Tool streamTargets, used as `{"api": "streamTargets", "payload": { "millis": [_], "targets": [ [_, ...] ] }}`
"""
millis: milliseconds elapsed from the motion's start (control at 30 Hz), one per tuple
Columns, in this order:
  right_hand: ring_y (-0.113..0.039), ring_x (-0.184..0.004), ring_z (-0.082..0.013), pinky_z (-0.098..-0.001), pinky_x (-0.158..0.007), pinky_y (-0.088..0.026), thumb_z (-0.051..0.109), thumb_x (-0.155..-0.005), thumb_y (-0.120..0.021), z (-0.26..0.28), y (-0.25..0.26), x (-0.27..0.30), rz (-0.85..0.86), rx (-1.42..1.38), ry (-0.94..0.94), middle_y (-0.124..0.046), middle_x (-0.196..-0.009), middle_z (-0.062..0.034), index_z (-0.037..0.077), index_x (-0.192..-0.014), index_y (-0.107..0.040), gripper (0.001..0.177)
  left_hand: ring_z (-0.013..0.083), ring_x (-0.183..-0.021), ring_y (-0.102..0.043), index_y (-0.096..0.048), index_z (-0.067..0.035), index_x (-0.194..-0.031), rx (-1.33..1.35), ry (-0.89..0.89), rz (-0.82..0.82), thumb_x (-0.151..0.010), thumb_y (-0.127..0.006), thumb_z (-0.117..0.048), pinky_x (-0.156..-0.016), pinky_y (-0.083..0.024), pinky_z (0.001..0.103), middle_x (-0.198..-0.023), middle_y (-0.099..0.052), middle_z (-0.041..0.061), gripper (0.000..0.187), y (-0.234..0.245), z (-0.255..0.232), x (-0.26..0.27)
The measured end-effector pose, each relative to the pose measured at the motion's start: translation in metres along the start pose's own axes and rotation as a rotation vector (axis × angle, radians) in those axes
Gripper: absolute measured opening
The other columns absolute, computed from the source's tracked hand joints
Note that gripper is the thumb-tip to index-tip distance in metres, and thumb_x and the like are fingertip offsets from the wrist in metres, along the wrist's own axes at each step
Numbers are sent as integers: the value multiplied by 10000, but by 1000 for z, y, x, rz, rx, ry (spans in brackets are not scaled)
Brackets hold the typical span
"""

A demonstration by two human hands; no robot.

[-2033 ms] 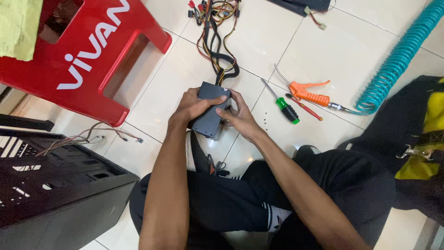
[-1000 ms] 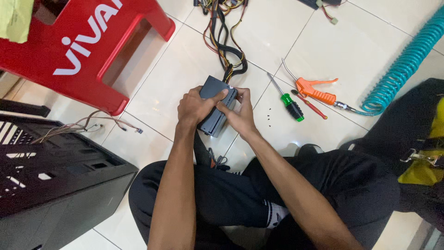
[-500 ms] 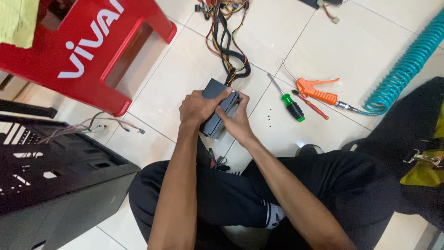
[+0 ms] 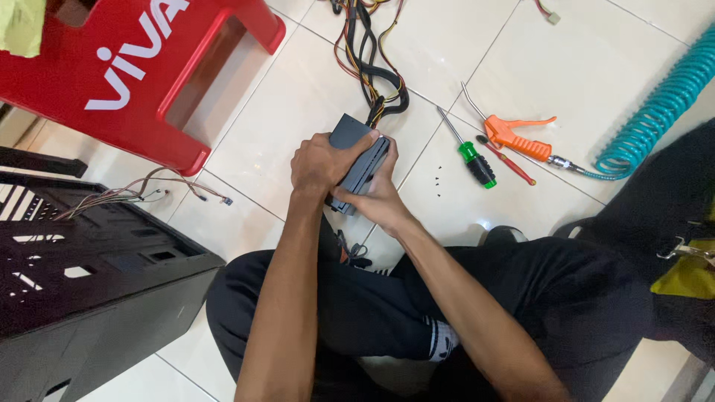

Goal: The person sits on the floor and uses a screwdriver to tighten screws on a computer power supply unit. They then rotate the unit to inspect different sides and manually spin the cooling fan.

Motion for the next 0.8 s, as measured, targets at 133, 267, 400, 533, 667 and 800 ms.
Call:
{"api": "streamTargets", "payload": {
  "millis": [133, 267, 400, 533, 667, 800],
  "targets": [
    [-294, -1463, -544, -579, -1139, -423, 56, -805, -783, -1, -4, 5, -14, -50, 1, -220, -1600, -354, 168, -1563, 104, 1172, 319, -1051, -734, -745, -101, -1089, -32, 18, 37, -664, -619, -894, -921, -574, 449, -1010, -771, 149, 909, -2, 4, 1],
    [-288, -1466, -537, -591, -1164, -404, 73, -792, -818, 1, -3, 3, -30, -34, 31, -207, -1615, -336, 169, -1571, 65, 1182, 355, -1062, -725, -726, -84, -1129, 5, -40, 30, -684, -636, -872, -922, -569, 483, -1024, -762, 180, 910, -5, -3, 4],
    [-308, -1459, -529, -541, -1126, -483, 46, -770, -827, -1, 0, 4, -36, -77, -7, -158, -1642, -301, 200, -1588, 67, 1222, 364, -1221, -649, -572, -145, -1417, 101, -84, 143, -727, -727, -698, -1028, -527, 516, -1246, -706, 177, 898, -19, 0, 0],
    [-289, -1465, -535, -550, -1116, -494, 48, -790, -801, 6, 0, 6, -34, -69, -21, -135, -1648, -302, 207, -1591, 84, 1204, 351, -1266, -622, -521, -194, -1477, 160, -105, 161, -782, -715, -666, -1061, -504, 523, -1301, -686, 155, 862, -26, 8, -12],
    [-299, -1460, -527, -551, -1118, -490, 60, -778, -814, -1, 2, 6, -42, -37, -56, -135, -1648, -283, 232, -1589, 50, 1198, 344, -1269, -620, -480, -207, -1506, 155, -120, 166, -795, -719, -644, -1069, -495, 526, -1313, -679, 149, 868, -27, 8, -13],
    [-215, -1424, -635, -657, -1144, -398, 64, -811, -792, -15, 10, -4, -80, -87, -34, -106, -1640, -239, 263, -1560, -50, 1073, 346, -1289, -607, -459, -223, -1530, 118, -126, 146, -801, -727, -591, -1087, -485, 522, -1348, -664, 140, 860, -22, 4, -8]
  ]
}}
Point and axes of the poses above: each hand's wrist, its own x-axis away from the middle knuckle, its own y-axis out of the back of the hand, z = x × y, the point moved 7 cm from there along -x, towards the middle knuckle
